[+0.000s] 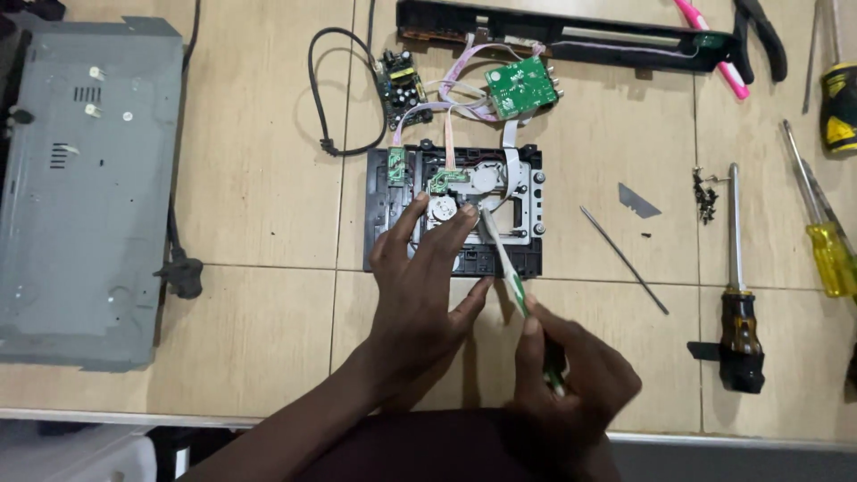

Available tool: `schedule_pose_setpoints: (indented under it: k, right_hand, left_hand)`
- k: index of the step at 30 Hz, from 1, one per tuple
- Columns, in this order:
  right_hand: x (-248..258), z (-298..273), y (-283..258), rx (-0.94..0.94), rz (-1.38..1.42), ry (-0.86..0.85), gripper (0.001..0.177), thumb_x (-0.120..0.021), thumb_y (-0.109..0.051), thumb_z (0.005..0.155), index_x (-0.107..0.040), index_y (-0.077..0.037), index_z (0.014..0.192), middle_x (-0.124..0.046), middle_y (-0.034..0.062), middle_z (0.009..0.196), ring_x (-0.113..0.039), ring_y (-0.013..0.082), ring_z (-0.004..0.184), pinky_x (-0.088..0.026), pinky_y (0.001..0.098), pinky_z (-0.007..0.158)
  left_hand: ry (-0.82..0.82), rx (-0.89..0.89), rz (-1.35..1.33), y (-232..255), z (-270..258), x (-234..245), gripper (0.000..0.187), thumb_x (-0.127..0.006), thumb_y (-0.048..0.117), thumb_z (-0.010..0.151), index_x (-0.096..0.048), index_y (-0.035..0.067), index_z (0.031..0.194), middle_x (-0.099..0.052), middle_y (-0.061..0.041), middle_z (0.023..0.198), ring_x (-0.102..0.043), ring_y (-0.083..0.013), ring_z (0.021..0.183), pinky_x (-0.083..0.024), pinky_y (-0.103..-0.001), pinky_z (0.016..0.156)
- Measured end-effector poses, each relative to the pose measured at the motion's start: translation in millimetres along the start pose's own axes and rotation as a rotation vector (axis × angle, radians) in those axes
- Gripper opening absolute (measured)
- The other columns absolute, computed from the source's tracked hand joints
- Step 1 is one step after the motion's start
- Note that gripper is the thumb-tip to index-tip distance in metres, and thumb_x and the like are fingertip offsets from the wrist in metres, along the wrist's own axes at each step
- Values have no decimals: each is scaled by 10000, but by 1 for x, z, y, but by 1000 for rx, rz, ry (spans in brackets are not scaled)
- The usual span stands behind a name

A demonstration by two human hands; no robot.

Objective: The person cleans the internal components of a disassembled electronic device, likely a DVD player, using a toothbrush and a metal tool. They brush various parts of the mechanism and use the metal tool to scrape or adjust components.

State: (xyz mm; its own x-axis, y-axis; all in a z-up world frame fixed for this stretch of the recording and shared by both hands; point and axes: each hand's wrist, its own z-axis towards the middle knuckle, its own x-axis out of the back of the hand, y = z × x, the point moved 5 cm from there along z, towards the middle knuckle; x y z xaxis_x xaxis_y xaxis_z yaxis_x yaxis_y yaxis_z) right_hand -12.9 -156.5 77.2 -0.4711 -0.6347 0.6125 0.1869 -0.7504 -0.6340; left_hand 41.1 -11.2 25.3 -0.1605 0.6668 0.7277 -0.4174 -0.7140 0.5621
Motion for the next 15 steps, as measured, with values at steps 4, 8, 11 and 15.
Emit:
schedule_pose_setpoints:
  k: [4, 8, 11, 15]
  right_hand:
    - [-2, 2, 1, -21, 27, -27, 195, -599, -58, 979, -752, 38, 1053, -774, 165, 892, -730, 205, 689, -547, 306, 628]
    - [5, 2, 0, -47, 9, 13, 163, -628, -46, 935, -773, 23, 966, -721, 81, 709, -507, 99, 440, -369, 251, 468]
    - [8, -4, 1, -138, 8, 65, 198, -608, -47, 947, -774, 62, 954, -726, 133, 721, -550, 130, 463, -401, 266, 474]
    - [2, -2, -1, -178, -46, 102, 173, -642, -59, 947, -798, -1, 997, -743, 87, 722, -531, 103, 422, -361, 245, 409]
  left_hand:
    - [11, -6, 12, 0, 1, 0, 682, -791, 251, 908, -460, 110, 1487, -607, -83, 1500, -334, -371, 1533, -290, -553, 1149]
    - [18, 5, 12, -2, 0, 1, 753, -801, 270, 913, -406, 116, 1535, -584, -82, 1532, -339, -356, 1545, -307, -569, 1141]
    - [20, -2, 20, 1, -1, 3, 736, -787, 286, 944, -395, 109, 1541, -581, -109, 1522, -345, -350, 1542, -318, -575, 1141]
    - [2, 39, -30, 7, 5, 10, 739, -813, 219, 912, -417, 75, 1520, -534, -111, 1543, -344, -361, 1532, -305, -582, 1151]
